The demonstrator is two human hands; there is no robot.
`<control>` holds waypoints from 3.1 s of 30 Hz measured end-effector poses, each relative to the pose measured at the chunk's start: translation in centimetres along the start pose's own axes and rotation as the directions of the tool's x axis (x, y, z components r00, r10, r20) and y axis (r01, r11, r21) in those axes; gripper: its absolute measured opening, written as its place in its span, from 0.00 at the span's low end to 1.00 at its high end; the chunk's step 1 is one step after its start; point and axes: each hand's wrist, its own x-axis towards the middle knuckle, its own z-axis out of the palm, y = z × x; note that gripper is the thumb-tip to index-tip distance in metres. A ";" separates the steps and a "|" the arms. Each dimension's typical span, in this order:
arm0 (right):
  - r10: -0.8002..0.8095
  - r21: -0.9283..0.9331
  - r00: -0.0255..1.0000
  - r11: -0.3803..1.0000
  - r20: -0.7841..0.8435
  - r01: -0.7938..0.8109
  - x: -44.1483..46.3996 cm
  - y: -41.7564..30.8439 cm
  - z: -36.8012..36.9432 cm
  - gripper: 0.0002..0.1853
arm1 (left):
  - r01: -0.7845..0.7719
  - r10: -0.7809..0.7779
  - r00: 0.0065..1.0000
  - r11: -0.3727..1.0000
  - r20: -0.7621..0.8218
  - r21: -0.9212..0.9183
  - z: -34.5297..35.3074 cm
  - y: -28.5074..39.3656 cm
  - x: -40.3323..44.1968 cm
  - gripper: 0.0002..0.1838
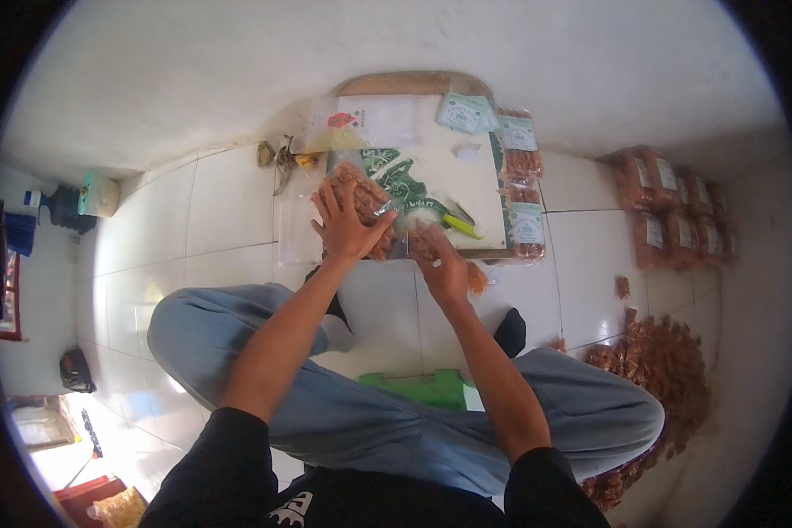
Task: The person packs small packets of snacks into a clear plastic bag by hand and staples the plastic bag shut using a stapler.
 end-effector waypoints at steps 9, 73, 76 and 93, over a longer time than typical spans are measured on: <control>0.058 0.047 0.991 0.997 0.119 -0.064 0.5 0.2 -0.7 0.35 | -0.042 0.051 0.997 0.989 -0.054 0.143 -0.2 0.6 0.0 0.55; 0.008 0.119 0.993 0.993 0.119 -0.022 -1.4 3.7 -0.2 0.12 | -0.586 0.508 0.799 0.777 -0.322 -0.230 1.4 9.6 -9.8 0.05; 0.110 0.251 0.992 0.961 0.056 -0.120 -0.7 1.4 -1.2 0.16 | -0.565 0.502 0.820 0.786 -0.274 -0.253 1.6 9.4 -10.0 0.04; 0.156 0.123 0.982 0.982 -0.107 -0.143 -0.3 2.8 -0.8 0.29 | -0.656 0.644 0.744 0.755 -0.181 -0.013 2.3 3.2 -0.5 0.09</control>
